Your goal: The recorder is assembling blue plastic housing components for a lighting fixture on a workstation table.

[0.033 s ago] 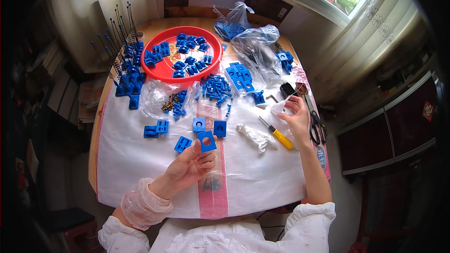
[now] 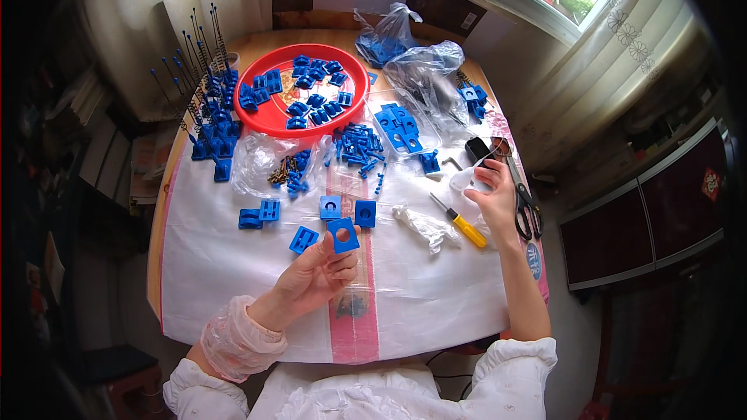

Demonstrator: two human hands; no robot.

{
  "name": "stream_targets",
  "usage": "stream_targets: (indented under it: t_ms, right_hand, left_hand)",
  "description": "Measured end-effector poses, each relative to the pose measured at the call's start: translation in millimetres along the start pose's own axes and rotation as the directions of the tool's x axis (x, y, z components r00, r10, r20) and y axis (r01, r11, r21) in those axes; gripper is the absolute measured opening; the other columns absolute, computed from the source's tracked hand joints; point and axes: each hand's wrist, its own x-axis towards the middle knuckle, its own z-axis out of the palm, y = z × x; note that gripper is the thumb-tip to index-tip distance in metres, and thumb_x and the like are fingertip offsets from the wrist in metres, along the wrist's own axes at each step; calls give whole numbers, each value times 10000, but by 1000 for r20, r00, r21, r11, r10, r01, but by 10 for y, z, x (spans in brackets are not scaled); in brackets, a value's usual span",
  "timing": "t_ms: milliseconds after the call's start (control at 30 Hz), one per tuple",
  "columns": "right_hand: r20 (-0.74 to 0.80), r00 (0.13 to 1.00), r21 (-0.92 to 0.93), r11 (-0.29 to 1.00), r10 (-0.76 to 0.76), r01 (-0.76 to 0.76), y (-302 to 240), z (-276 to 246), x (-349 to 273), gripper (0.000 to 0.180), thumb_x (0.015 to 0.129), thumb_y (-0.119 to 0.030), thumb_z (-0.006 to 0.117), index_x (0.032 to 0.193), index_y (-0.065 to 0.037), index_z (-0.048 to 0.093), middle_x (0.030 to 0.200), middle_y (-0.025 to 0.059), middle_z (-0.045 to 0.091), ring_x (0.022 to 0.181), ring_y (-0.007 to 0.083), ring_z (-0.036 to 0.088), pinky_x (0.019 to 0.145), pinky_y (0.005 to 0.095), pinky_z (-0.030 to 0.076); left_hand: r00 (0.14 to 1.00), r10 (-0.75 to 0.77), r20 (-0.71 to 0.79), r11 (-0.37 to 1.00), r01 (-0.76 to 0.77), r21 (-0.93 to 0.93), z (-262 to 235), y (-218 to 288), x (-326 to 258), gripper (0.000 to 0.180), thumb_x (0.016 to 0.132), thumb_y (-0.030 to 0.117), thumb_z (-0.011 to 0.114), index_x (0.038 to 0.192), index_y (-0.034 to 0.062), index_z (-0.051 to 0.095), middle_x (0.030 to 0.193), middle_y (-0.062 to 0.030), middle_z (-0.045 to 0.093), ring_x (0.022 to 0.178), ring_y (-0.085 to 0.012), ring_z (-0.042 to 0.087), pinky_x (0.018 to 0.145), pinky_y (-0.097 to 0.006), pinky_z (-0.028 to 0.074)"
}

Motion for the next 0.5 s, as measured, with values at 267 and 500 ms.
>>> stream_targets:
  t_ms: [267,500]
  right_hand:
    - [70,995,299,953,-74,50,-532,109,-773,482,807,59,719,1217,-55,493,1062,53,605,938,116,592,706,220,469]
    - [567,806,481,863,-171,-155,-783,607,-1057,589,807,-28,777,1301,-66,458,1172,66,591,1051,138,574,774,265,482]
  left_hand:
    - [999,32,-42,998,-30,49,101,-21,-42,319,904,377,702,1082,123,625,766,59,354,702,-84,312,634,-229,322]
    - [999,-15,30,999,14,50,97,-54,-32,424,934,404,665,1203,92,564,825,42,409,697,-82,316,641,-236,324]
